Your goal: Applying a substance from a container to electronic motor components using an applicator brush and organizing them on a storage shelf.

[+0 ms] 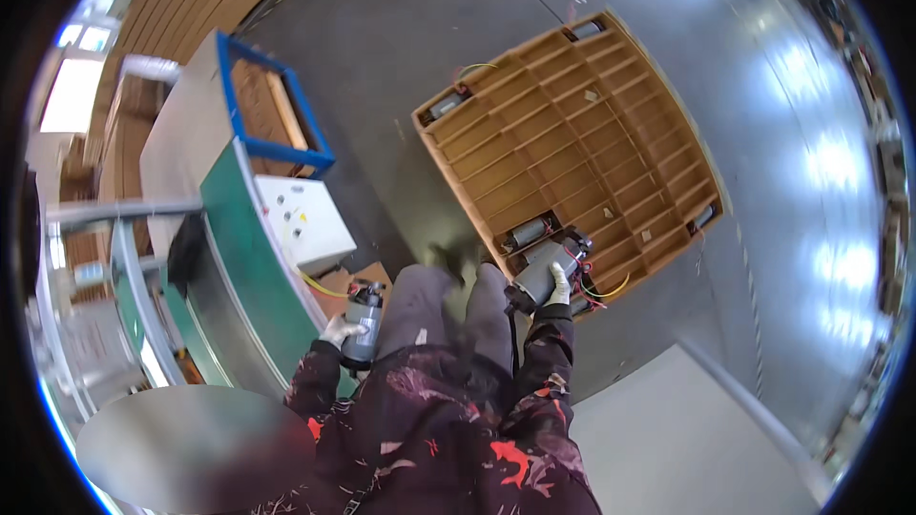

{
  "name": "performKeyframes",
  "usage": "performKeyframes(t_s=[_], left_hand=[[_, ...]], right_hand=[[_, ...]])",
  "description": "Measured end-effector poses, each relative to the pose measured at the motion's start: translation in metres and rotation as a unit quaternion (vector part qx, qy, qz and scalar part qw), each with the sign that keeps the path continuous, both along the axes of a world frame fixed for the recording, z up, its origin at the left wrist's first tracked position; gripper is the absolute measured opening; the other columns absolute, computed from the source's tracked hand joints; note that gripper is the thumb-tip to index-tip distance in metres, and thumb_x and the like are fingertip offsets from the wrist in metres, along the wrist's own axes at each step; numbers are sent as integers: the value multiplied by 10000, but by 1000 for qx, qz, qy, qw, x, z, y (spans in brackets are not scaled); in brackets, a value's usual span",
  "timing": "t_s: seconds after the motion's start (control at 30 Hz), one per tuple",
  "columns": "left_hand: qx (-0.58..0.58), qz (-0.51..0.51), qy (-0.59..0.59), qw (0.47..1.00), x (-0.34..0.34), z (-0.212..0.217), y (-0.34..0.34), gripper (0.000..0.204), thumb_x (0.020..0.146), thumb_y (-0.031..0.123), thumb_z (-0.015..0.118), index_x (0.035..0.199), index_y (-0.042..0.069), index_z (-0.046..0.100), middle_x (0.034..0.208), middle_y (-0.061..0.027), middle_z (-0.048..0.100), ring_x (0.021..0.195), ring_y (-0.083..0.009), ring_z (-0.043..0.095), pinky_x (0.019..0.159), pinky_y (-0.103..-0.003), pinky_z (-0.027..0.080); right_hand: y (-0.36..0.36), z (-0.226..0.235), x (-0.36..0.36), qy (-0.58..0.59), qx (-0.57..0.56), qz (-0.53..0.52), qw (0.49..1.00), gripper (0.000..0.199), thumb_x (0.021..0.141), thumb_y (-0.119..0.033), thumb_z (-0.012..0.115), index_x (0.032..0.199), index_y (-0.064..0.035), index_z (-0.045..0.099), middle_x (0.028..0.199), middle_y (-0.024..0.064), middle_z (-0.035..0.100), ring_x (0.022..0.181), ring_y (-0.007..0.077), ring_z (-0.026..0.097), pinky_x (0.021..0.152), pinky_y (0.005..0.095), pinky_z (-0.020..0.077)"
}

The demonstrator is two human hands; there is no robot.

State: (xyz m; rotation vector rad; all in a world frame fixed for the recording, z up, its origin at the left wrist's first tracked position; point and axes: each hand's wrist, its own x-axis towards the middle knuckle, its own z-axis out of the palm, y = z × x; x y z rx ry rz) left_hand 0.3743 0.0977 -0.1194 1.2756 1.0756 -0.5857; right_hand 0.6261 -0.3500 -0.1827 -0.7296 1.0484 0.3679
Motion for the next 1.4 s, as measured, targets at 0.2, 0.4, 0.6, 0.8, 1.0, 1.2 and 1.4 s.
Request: performKeyframes(t_s=[0.2, 0.4, 0.6, 0.8, 1.0, 1.2, 1.4], left_hand=[[6, -306, 14, 952, 279, -144, -16, 578, 618, 17, 839, 1158, -22, 636, 1006, -76, 708, 886, -199, 673, 835, -357, 550], [28, -447, -53, 892, 404, -388, -62, 831, 541, 368, 921, 1196, -40, 612, 1011, -148, 716, 915, -238, 696, 862, -340, 540], [43, -527, -46, 848, 454, -523, -179, 933, 501, 495, 906, 1181, -83, 632, 1022, -198, 721, 927, -279, 710, 851, -337, 552], [79, -527, -40, 846, 476, -576, -213, 1175, 464, 519, 918, 1320, -160, 486, 1237, -276, 632, 1131, -321, 643, 992, -342, 494], [202, -587, -94, 779, 496, -583, -222, 916, 579, 436, 888, 1246, -96, 554, 1192, -242, 654, 1119, -346, 635, 985, -375, 501], [296, -592, -96, 743, 487, -557, -245, 633, 746, 329, 762, 1202, -66, 571, 1191, -243, 635, 1060, -377, 634, 919, -447, 513], [151, -559, -22, 815, 435, -527, -307, 467, 823, 482, 678, 984, 44, 662, 1103, -187, 661, 992, -338, 658, 834, -461, 520]], right_hand=[[-3, -156, 21, 21, -43, -60, 997, 454, 817, -276, 775, 1192, -71, 623, 1072, 86, 679, 939, 273, 664, 853, 433, 572], [73, -294, 83, -34, -120, -32, 992, 396, 853, -305, 716, 1129, -31, 643, 1008, 47, 648, 898, 186, 635, 841, 343, 530], [63, -436, 104, -14, -136, -34, 990, 416, 852, -191, 723, 1213, -14, 615, 1106, 49, 654, 954, 148, 624, 882, 308, 511], [90, -439, 155, 19, -278, 30, 960, 505, 764, -161, 839, 1172, 41, 619, 1054, 117, 696, 869, 182, 666, 801, 326, 550], [100, -507, 144, 109, -425, 107, 892, 603, 781, -339, 845, 1137, 90, 614, 988, 174, 716, 856, 229, 677, 806, 351, 546], [93, -540, 141, 206, -459, 256, 825, 603, 788, -473, 807, 932, 89, 641, 901, 266, 699, 812, 331, 694, 787, 421, 525], [82, -457, 87, 47, -423, 165, 890, 336, 952, -180, 626, 1165, 80, 633, 995, 161, 720, 918, 216, 682, 826, 332, 526]])
